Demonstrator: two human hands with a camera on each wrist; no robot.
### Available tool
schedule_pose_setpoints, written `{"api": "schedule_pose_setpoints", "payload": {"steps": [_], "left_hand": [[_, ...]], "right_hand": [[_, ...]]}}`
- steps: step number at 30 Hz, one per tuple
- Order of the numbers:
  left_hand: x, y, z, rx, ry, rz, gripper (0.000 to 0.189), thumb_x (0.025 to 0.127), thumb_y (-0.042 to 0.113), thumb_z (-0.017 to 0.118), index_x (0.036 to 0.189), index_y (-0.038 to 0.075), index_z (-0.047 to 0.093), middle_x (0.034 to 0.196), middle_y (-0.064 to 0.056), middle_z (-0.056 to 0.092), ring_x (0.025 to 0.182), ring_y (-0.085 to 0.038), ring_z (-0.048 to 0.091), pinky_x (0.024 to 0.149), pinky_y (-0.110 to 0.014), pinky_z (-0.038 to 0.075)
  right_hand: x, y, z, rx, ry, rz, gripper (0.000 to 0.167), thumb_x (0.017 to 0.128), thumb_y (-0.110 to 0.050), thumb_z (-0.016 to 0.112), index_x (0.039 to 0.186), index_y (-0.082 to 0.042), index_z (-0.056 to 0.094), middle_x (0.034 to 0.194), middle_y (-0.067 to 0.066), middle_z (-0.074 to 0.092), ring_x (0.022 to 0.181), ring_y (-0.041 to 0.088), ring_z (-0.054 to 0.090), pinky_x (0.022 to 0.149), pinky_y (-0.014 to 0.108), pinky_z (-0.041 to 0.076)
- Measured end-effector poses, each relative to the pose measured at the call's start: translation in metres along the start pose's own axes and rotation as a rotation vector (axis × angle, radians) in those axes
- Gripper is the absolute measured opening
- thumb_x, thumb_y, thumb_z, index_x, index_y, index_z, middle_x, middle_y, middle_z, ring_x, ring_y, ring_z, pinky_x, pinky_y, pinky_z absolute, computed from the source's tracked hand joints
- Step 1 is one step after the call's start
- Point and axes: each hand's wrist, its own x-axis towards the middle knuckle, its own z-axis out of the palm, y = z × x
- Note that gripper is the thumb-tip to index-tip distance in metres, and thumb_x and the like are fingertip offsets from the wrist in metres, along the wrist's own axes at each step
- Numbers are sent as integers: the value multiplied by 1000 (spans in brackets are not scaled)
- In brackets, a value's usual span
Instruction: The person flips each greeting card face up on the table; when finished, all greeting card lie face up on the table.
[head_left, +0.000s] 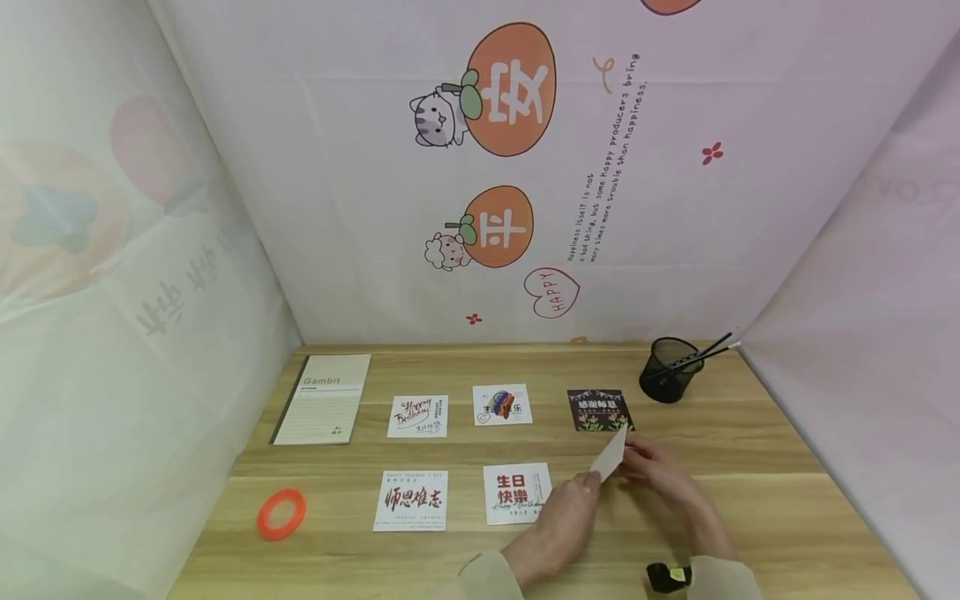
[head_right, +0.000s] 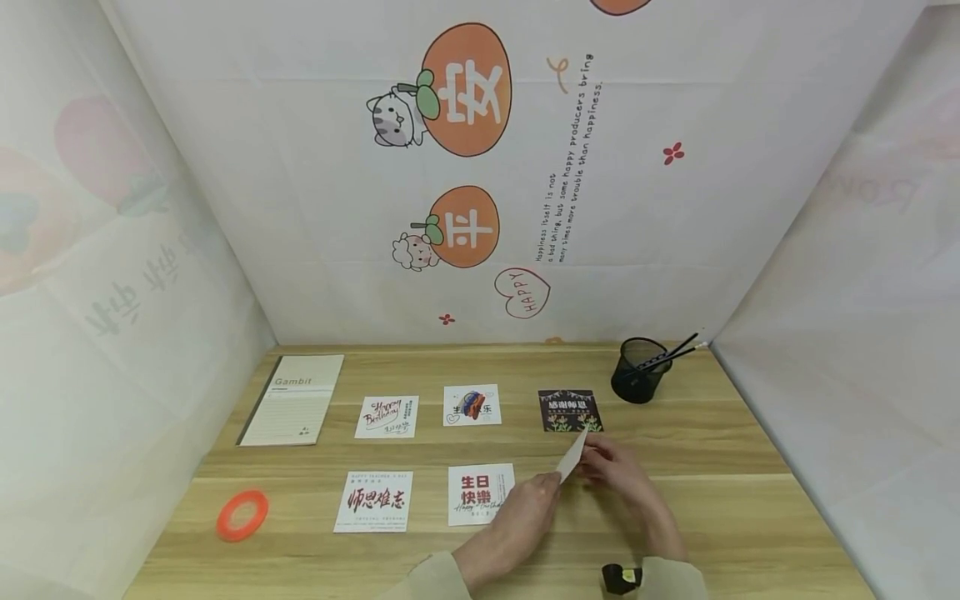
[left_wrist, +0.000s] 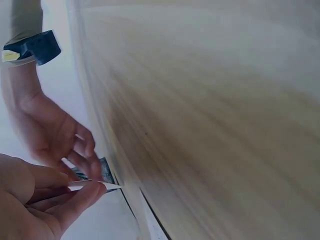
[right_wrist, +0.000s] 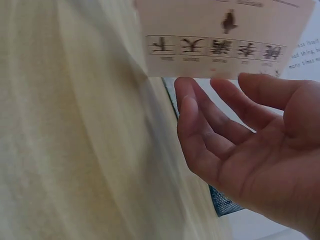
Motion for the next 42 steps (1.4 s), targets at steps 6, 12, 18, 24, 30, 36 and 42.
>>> {"api": "schedule_pose_setpoints", "payload": {"steps": [6,12,18,24,30,36,42], "left_hand": [[1,0,-6,-77,50,-7,31,92,4,61,123,2,59,97,-6,70,76,-10,69,55,-8,50],[0,-2,-8,-236,40,-4,73,90,0,63,151,9,24,120,-12,65,88,-16,69,77,-14,53],[2,-3,-10,-424,-9,-57,97,90,0,62,155,24,-6,152,-8,35,110,-19,62,94,-18,47],[1,-3,-9,-466,10,-65,98,89,2,65,155,23,-3,150,-6,38,108,-17,62,92,-13,47],[-2,-4,-10,-464,54,-48,91,90,8,66,156,20,5,151,-6,37,108,-17,63,94,-14,45],[-2,-8,-13,-430,116,-23,59,93,10,62,146,4,36,122,-7,64,95,-6,65,84,-5,45],[-2,-9,-12,-428,86,-48,33,92,9,63,124,3,60,115,-5,68,103,-7,64,85,-6,46]], "right_hand": [[2,5,2,16,-34,-2,55,101,-19,51,137,18,32,106,13,68,95,21,67,83,38,56],[2,6,5,-16,-42,-14,54,99,-19,55,138,12,36,121,25,61,101,18,65,91,40,53],[-1,6,8,-58,0,0,56,93,-21,64,140,0,43,130,26,52,106,27,62,91,38,54],[-1,8,9,2,-32,-3,54,94,-19,63,139,2,43,126,26,56,100,31,66,86,44,55],[-3,8,7,47,-19,15,52,95,-15,59,139,7,41,123,21,61,100,29,66,88,44,54],[-8,4,2,-91,124,81,47,94,-15,61,134,8,49,120,19,63,97,23,64,85,40,55],[-11,2,-7,-303,209,76,37,92,-10,63,125,7,58,117,24,63,95,23,64,76,35,57]]}}
